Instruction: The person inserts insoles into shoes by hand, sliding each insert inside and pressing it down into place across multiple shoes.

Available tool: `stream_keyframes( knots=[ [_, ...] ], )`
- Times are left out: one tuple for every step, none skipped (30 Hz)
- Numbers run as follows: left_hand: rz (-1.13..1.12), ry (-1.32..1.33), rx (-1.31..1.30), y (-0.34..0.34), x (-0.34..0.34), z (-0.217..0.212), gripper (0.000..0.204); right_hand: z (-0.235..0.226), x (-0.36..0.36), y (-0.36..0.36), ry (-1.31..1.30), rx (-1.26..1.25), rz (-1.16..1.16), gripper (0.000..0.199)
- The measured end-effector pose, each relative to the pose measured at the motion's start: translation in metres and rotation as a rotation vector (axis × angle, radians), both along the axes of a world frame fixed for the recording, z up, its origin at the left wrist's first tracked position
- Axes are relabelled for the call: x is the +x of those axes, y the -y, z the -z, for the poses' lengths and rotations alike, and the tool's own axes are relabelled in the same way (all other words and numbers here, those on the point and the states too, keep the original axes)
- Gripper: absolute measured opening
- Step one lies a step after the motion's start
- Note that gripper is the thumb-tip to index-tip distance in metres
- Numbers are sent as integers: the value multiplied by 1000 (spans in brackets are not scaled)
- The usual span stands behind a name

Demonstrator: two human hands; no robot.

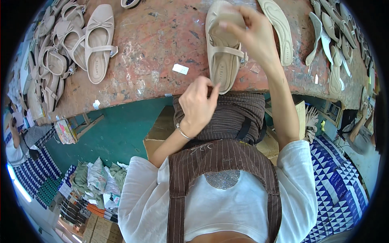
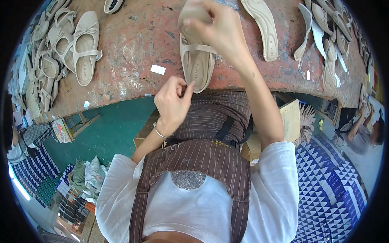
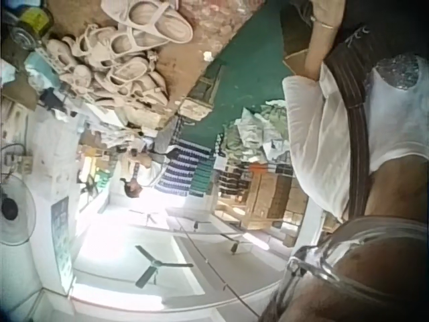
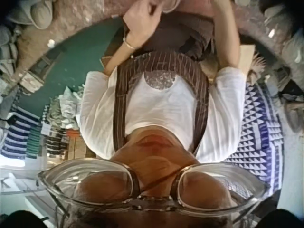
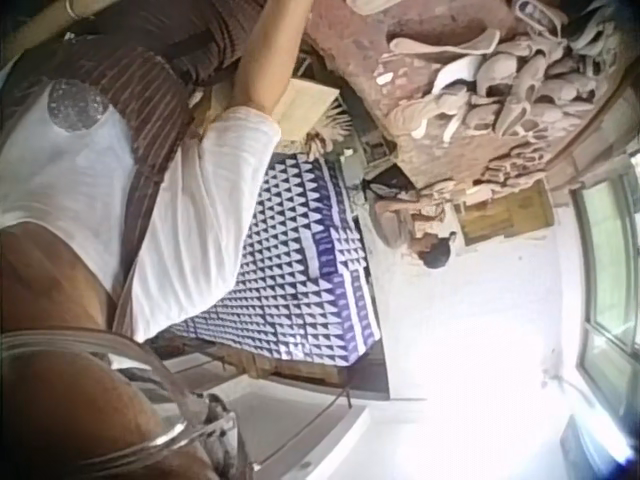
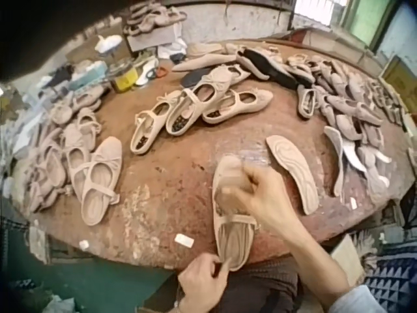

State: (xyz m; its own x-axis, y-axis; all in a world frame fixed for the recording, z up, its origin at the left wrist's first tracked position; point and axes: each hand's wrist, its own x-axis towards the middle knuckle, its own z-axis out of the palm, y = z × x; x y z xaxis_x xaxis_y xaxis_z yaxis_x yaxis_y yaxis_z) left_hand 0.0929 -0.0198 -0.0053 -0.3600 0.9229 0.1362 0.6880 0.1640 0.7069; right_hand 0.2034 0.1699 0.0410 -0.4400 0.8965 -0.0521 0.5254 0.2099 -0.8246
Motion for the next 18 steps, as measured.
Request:
stream_keyframes(
  knots=[
    [84, -79, 95, 2, 6, -3, 25, -4, 8, 19, -85, 48, -88, 34],
    [180, -98, 126, 1, 13, -4, 29, -6, 16, 39, -8, 135, -137, 26],
    [250, -111, 130, -1, 19, -4, 35, -4, 20, 61, 55, 327, -231, 26],
    [346, -154, 68, -3, 22, -2, 51, -2, 21, 78, 180, 401, -279, 27],
    [410, -182, -19, -7, 26, 1, 58, 3, 17, 86, 270, 362, -298, 30],
    [380, -207, -31, -10, 29, 4, 56, 9, 12, 87, 281, 395, -255, 29],
    [383, -252, -71, -15, 31, 9, 54, 15, 5, 86, 317, 350, -185, 27],
    [368, -261, -44, -16, 32, 13, 53, 22, -4, 76, 322, 534, -186, 28],
    [386, -288, -55, -17, 32, 17, 51, 28, -14, 61, 353, 631, -164, 29],
    [399, -293, -119, -17, 33, 20, 49, 32, -19, 54, 383, 729, -143, 30],
    [386, -317, -62, -16, 33, 22, 48, 35, -23, 46, 475, 587, -183, 33],
    [361, -322, -54, -16, 35, 25, 47, 37, -25, 41, 542, 482, -207, 36],
    [342, -344, -51, -15, 36, 26, 46, 39, -26, 37, 582, 410, -215, 38],
    [376, -287, -154, -14, 36, 27, 48, 39, -24, 38, 401, 620, -161, 36],
    [373, -258, -129, -13, 36, 27, 48, 39, -22, 42, 434, 648, -168, 32],
    [365, -228, -101, -12, 37, 27, 47, 39, -18, 47, 420, 771, -119, 28],
    [363, -196, -83, -12, 37, 27, 47, 39, -17, 52, 390, 923, -62, 24],
    [374, -198, -91, -12, 37, 26, 48, 39, -16, 55, 403, 917, -55, 27]
  ],
)
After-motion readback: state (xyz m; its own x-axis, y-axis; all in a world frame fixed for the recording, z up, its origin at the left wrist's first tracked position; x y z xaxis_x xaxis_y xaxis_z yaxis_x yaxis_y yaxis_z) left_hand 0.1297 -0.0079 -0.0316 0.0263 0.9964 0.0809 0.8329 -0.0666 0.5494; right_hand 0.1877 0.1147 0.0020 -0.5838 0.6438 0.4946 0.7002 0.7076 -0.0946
